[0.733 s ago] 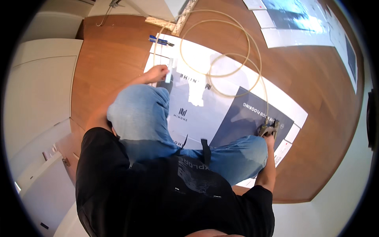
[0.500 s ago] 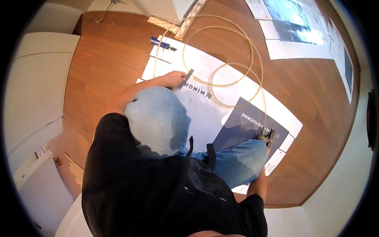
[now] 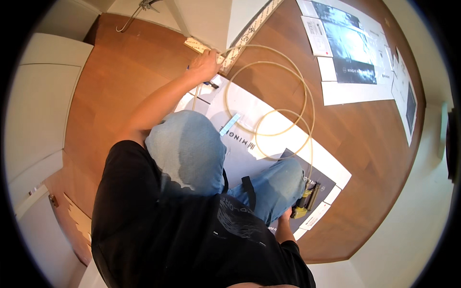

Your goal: The person installs wood baseboards along the bottom of a wall. The person uses a pneumatic nail gun to secure the baseboards to the wall, then measures a corner piece using a ruler, fits a custom-cut wood section around a corner, and hammers it into place.

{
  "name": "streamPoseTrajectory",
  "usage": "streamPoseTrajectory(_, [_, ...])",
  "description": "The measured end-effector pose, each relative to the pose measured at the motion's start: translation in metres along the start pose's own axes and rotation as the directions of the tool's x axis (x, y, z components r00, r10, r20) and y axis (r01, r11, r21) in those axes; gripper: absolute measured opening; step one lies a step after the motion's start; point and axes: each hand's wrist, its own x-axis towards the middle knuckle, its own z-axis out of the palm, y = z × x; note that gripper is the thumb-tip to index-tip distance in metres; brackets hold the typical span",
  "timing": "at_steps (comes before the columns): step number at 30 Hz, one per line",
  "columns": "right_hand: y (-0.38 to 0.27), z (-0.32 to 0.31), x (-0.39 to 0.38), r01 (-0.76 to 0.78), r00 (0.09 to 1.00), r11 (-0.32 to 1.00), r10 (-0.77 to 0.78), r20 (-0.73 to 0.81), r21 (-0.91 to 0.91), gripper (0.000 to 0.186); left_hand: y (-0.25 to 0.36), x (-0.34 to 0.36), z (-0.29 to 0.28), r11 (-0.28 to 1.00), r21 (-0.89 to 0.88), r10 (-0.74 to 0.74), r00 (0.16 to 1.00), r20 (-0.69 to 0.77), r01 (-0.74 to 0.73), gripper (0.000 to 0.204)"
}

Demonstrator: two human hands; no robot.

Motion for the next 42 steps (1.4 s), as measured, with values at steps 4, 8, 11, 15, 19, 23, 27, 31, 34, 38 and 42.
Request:
streamPoseTrajectory(4, [-0.004, -0.012, 0.029, -0.256, 0.946, 0.967, 0.253, 0.204, -0.015, 0.071, -0.02, 0.009, 0.038, 0.97, -0.219, 0.003, 0.897, 0.443, 0.105, 0.042])
streamPoseTrajectory(8, [0.046, -0.081, 0.043, -0.6, 0.786, 0.759, 0.498, 0.366, 0.255, 0.066, 0.038, 0.001, 0.087, 0.908, -0.418, 0.274, 0.809, 0.52, -0.038, 0.037])
streamPoseTrajectory(11, [-0.115, -0.217, 0.182, -0.184, 0.968, 0.959, 0.215, 0.127, -0.215, 0.028, -0.007, -0.074, 0.117, 0.811, -0.556, 0.525, 0.647, 0.554, -0.182, 0.045])
streamPoseTrajectory(15, [-0.281, -0.364, 0.298, 0.151, 0.916, 0.966, -0.057, -0.396, 0.212, 0.029, 0.05, -0.111, 0.111, 0.703, -0.651, 0.7, 0.117, 0.705, -0.288, 0.044])
streamPoseTrajectory(19, [-0.457, -0.375, 0.428, 0.31, 0.929, 0.832, -0.163, -0.332, 0.46, 0.043, 0.036, -0.095, 0.118, 0.698, -0.604, 0.699, 0.179, 0.693, -0.385, 0.032])
streamPoseTrajectory(23, [-0.559, -0.31, 0.481, 0.247, 0.941, 0.819, -0.074, -0.331, 0.518, 0.059, 0.013, -0.049, 0.099, 0.784, -0.574, 0.583, 0.594, 0.554, -0.235, 0.022])
streamPoseTrajectory(27, [-0.591, -0.29, 0.471, 0.077, 0.954, 0.873, 0.075, -0.289, 0.481, 0.067, -0.07, -0.025, 0.093, 0.768, -0.617, 0.008, 0.962, 0.273, 0.169, 0.021])
streamPoseTrajectory(31, [-0.591, -0.292, 0.465, 0.02, 0.976, 0.884, 0.083, -0.2, 0.467, 0.075, -0.172, -0.016, 0.109, 0.697, -0.646, -0.363, 0.93, 0.054, 0.31, 0.027])
streamPoseTrajectory(34, [-0.591, -0.295, 0.466, 0.019, 0.983, 0.874, 0.072, -0.167, 0.486, 0.075, -0.181, -0.006, 0.117, 0.853, -0.488, -0.3, 0.939, -0.168, 0.186, 0.025])
streamPoseTrajectory(38, [-0.597, -0.288, 0.465, 0.03, 0.981, 0.878, 0.066, -0.183, 0.478, 0.076, -0.162, -0.005, 0.119, 0.974, -0.167, -0.188, 0.955, -0.23, 0.151, 0.021])
streamPoseTrajectory(42, [-0.602, -0.284, 0.465, 0.045, 0.977, 0.845, 0.073, -0.198, 0.533, 0.075, -0.167, -0.005, 0.116, 0.959, -0.196, -0.238, 0.955, -0.177, 0.203, 0.02])
